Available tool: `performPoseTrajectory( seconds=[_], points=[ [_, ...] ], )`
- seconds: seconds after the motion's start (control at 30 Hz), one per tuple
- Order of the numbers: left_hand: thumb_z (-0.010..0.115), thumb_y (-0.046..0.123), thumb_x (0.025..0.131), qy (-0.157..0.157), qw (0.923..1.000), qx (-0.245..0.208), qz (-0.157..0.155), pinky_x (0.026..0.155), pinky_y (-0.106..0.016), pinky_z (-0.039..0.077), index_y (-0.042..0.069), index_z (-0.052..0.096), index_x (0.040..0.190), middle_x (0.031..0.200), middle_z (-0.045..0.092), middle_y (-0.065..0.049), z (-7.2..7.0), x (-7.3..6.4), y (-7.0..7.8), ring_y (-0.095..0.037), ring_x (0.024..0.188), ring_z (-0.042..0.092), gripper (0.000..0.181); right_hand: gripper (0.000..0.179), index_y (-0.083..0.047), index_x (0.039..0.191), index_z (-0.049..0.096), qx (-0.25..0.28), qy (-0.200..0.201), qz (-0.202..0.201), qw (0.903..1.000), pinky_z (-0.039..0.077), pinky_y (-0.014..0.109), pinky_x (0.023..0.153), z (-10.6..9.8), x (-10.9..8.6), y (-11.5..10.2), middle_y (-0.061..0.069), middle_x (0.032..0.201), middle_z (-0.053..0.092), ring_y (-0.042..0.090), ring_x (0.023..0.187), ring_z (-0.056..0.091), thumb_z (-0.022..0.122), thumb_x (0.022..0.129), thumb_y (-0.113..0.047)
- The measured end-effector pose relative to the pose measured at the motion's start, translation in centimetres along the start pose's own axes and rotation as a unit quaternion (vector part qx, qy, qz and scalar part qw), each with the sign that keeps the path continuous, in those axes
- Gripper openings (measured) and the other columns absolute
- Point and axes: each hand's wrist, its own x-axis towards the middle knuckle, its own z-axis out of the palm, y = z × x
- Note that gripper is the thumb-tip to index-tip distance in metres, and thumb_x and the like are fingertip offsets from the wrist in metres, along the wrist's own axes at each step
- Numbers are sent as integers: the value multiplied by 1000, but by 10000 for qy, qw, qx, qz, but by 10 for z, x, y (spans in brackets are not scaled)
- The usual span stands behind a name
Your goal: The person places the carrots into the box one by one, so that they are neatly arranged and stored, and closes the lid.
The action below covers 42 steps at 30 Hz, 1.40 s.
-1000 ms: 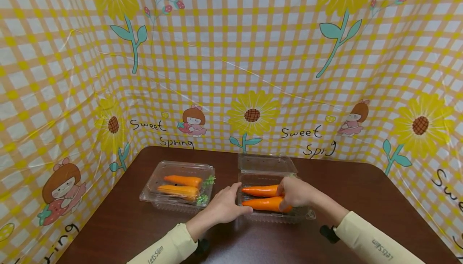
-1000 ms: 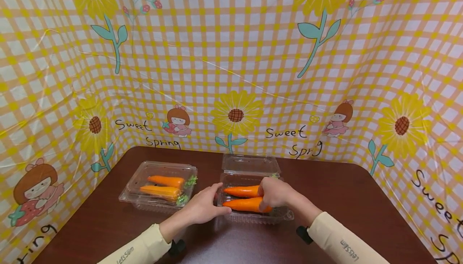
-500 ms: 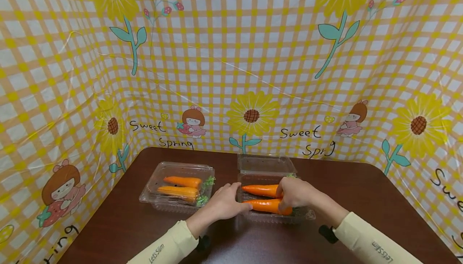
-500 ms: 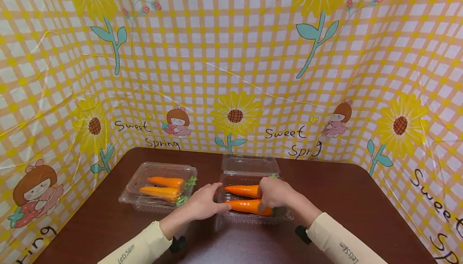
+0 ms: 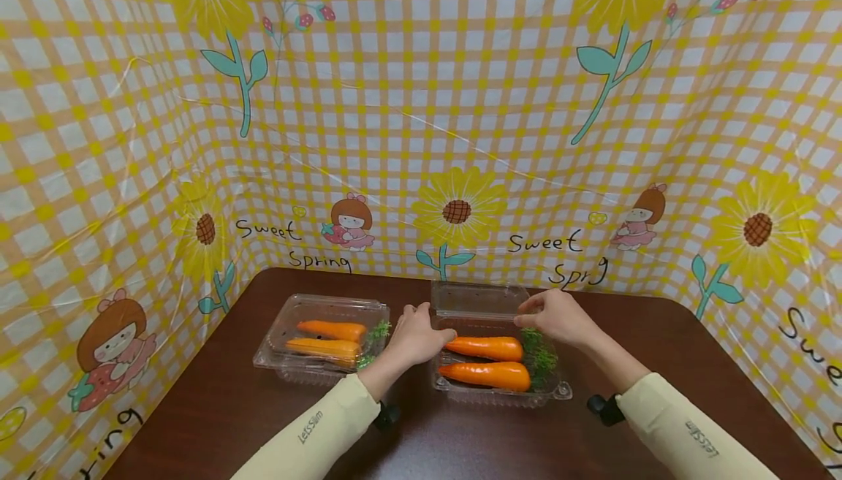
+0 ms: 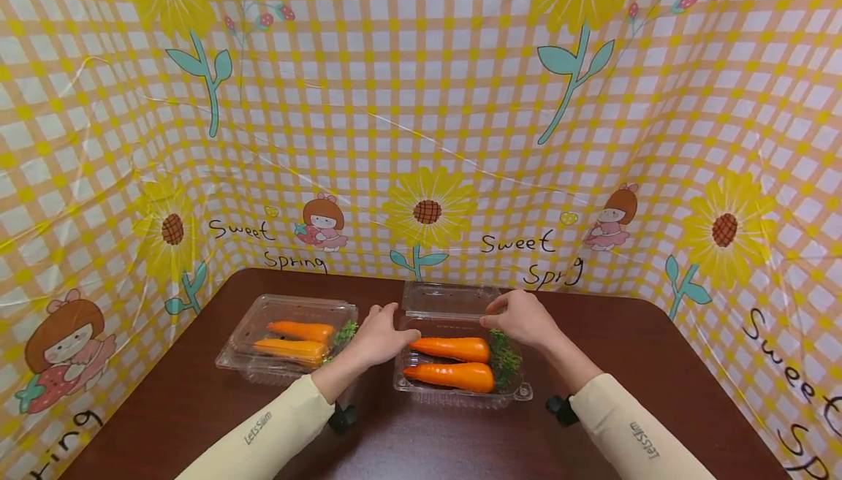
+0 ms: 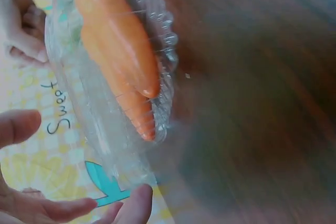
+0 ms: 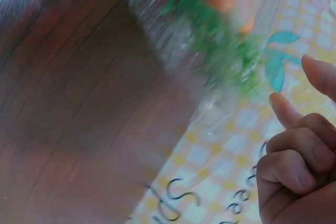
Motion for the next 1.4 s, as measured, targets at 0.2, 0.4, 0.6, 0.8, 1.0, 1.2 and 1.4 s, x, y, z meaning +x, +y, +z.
performPoseTrajectory(
  seconds=[0.2, 0.4, 0.6, 0.8, 1.0, 1.2, 1.4],
  points=[
    [68, 35, 96, 143, 9976, -564, -366, 111, -63, 32, -2, 38, 152, 158, 28, -28, 6, 26, -1, -49, 146, 26, 74, 49, 1, 123, 70, 67, 300, 415, 9987, 35, 30, 50, -2, 11, 18, 7, 66, 65, 11, 47, 34, 70, 94, -39],
    [62, 29, 100, -77, 9835, -1584, -869, 101, -53, 47, -4, 43, 149, 155, 40, -22, 13, 46, -9, -40, 134, 47, 62, 48, 4, 118, 72, -34, 625, 692, 9956, 44, 32, 59, -3, 19, 31, 20, 106, 74, 19, 69, 60, 68, 95, -38],
    [62, 22, 99, 109, 9741, -1936, -1166, 75, -40, 53, 1, 67, 117, 129, 60, -15, 16, 59, -11, -29, 106, 60, 28, 47, 6, 115, 72, 261, 632, 1023, 9924, 38, 31, 54, 1, 27, 43, 12, 82, 71, 17, 56, 46, 67, 96, -36],
    [62, 17, 99, 315, 9728, -1935, -1231, 61, -33, 48, 4, 72, 102, 118, 65, -13, 17, 66, -12, -25, 91, 60, 17, 38, 4, 92, 76, 683, 514, 1143, 9898, 26, 27, 47, 6, 34, 50, -7, 49, 28, 9, 44, 21, 65, 97, -32],
    [59, 13, 100, 349, 9753, -1872, -1119, 59, -31, 45, 4, 74, 98, 122, 65, -12, 19, 67, -14, -23, 87, 58, 18, 35, 1, 80, 75, 932, 400, 1233, 9872, 29, 30, 51, 9, 35, 51, -7, 51, 29, 12, 48, 22, 64, 98, -27],
    [60, 11, 99, 416, 9785, -1742, -1028, 55, -28, 43, 3, 71, 121, 132, 64, -13, 19, 66, -12, -19, 64, 51, 26, 31, 5, 101, 78, 1120, 470, 1335, 9836, 30, 33, 53, 7, 34, 51, -5, 55, 52, 14, 52, 24, 65, 97, -22],
    [62, 8, 96, 839, 9786, -1648, -907, 66, -33, 46, 6, 70, 122, 123, 67, -11, 18, 66, -8, -23, 84, 60, 27, 30, 4, 112, 75, 940, 623, 1242, 9858, 52, 52, 84, 5, 28, 47, 26, 119, 68, 43, 105, 62, 63, 98, -20]
  ],
)
